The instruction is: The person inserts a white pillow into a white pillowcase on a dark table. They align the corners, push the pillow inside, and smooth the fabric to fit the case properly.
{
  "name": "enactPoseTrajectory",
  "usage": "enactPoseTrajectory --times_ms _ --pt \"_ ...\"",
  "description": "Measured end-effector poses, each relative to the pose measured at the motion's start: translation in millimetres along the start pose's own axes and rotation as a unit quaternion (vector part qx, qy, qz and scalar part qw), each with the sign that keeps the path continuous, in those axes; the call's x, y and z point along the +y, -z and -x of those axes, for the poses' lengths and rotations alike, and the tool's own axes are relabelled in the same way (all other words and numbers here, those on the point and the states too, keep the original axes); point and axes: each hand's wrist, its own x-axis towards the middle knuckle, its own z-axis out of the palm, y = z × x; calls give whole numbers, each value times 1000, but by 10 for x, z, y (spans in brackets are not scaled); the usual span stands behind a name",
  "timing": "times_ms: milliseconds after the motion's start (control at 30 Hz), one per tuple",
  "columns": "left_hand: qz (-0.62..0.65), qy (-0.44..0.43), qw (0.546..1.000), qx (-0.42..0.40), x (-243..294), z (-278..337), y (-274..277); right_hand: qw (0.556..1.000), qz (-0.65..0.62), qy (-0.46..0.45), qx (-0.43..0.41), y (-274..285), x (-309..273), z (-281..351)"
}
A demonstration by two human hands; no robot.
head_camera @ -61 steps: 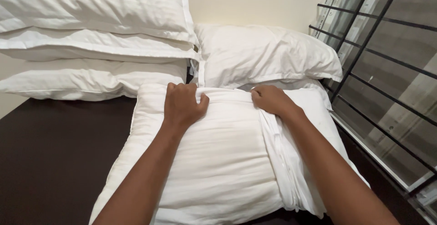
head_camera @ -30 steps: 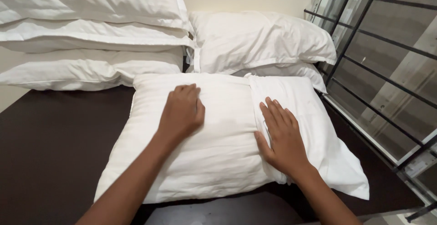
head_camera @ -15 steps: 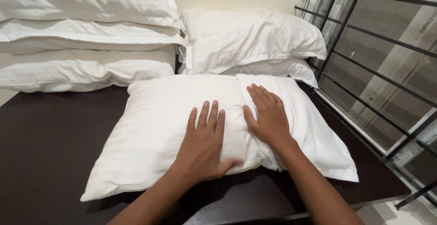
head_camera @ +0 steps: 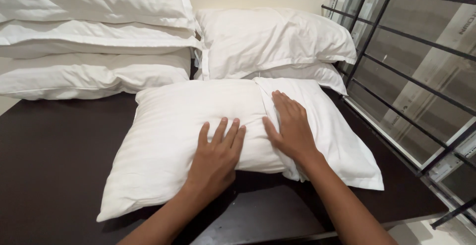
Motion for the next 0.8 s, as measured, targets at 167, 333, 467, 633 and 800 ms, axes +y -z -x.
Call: enactPoseTrajectory --times_ms 167,333,467,633,800 --pt "13 -2 998 53 -191 -55 -87 996 -25 73 -34 290 -241 186" --pt "42 11 997 58 -330 -119 -142 990 -2 127 -66 407 -346 366" --pt "61 18 997 50 -328 -139 -125 992 63 58 -91 366 -375 468" --pt "67 22 997 43 -331 -117 -132 992 100 32 -68 288 -363 530" --pt "57 7 996 65 -329 -56 -173 991 98 3 -88 393 -185 550"
